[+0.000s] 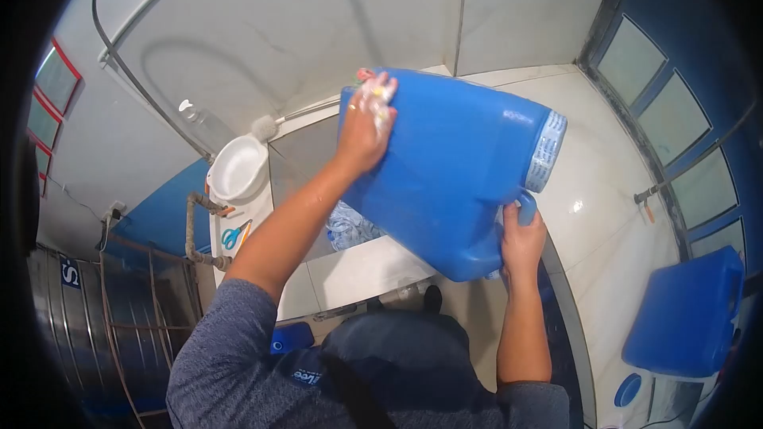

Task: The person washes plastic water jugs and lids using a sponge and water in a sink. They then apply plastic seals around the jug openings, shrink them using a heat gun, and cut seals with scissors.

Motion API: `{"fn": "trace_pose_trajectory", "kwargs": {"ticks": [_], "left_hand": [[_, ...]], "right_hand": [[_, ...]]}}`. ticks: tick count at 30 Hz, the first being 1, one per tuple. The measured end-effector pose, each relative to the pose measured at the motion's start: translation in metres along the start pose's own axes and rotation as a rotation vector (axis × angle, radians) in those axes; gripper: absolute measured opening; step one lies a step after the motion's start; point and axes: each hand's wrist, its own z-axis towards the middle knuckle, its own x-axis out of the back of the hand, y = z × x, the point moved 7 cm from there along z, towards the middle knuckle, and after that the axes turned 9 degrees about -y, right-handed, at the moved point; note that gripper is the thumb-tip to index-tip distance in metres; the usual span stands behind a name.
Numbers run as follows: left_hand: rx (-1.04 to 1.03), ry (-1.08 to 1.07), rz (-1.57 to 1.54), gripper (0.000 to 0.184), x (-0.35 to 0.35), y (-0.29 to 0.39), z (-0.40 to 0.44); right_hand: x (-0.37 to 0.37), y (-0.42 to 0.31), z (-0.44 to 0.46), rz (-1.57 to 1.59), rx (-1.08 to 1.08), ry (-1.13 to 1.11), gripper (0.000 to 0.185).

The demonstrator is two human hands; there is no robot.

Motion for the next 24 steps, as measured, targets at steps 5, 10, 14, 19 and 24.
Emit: {"fn": "trace_pose_trajectory", "kwargs": {"ticks": [5, 10, 14, 19, 24], "left_hand": [[-0.098, -0.111, 0.105, 0.051, -0.015, -0.002, -0.076], [0.512, -0.101, -0.199, 0.035, -0.007, -0.108, -0.145], [0.601, -0.165, -0.109, 0.033, 0.014, -0.093, -0.179], [0.681, -0.301, -0.042, 0.045, 0.022, -0.081, -0.205], [0.813, -0.173, -0.761, 0.054, 0.007, -0.061, -0.183]], "right_hand": [[-0.027, 0.003, -0.009, 0.35, -0.213, 0.01, 0.027], [-0.029, -0.004, 0.003, 0.316, -0.19, -0.056, 0.023], [-0.02, -0.035, -0.002, 0.264, -0.069, -0.202, 0.019], [-0.086, -0.054, 0.013, 0.179, 0.111, -0.559, 0.036], [-0.205, -0.069, 0.034, 0.027, 0.331, -0.719, 0.058]]}}
